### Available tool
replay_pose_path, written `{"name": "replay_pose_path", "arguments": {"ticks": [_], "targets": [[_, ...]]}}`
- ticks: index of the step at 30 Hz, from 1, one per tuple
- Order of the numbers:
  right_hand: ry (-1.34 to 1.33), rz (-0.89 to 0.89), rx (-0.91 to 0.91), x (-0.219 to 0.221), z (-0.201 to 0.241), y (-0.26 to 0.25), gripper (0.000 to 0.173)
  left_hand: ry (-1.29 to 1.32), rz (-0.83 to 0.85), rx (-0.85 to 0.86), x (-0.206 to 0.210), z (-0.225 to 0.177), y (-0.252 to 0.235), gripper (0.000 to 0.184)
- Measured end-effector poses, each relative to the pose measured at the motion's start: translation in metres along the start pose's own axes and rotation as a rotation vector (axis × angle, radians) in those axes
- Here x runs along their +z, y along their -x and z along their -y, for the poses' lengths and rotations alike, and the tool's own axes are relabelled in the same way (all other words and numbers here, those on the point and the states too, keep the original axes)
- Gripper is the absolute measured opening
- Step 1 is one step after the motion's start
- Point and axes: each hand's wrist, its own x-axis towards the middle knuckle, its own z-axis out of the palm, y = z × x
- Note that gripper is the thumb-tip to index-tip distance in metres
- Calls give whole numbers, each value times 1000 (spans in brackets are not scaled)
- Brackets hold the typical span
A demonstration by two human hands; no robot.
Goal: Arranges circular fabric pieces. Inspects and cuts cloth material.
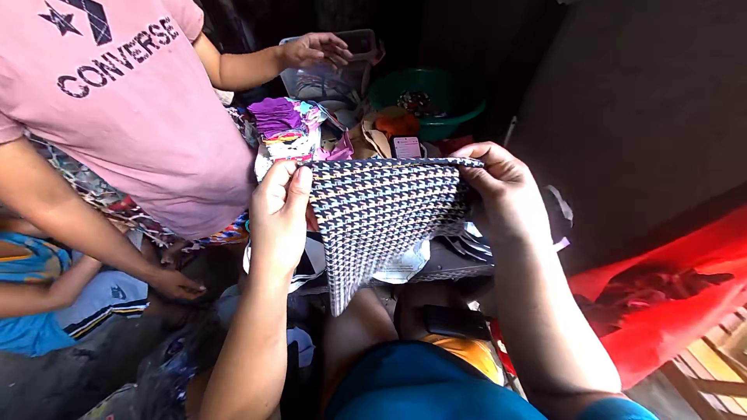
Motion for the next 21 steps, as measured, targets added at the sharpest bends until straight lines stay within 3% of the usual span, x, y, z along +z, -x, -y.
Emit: {"name": "replay_pose_path", "arguments": {"ticks": [7, 12, 16, 21], "targets": [[-23, 12, 57, 3, -3, 4, 25, -3, -58, 84, 5, 5, 3, 15], [-28, 15, 82, 4, -8, 7, 24, -79, -90, 26, 6, 11, 7, 17], [-15, -22, 117, 2, -9, 5, 25, -34, 4, 4, 5, 11, 13, 16], [-47, -4, 178, 2, -12, 3, 23, 408, 292, 8, 0, 5, 21, 24]]}}
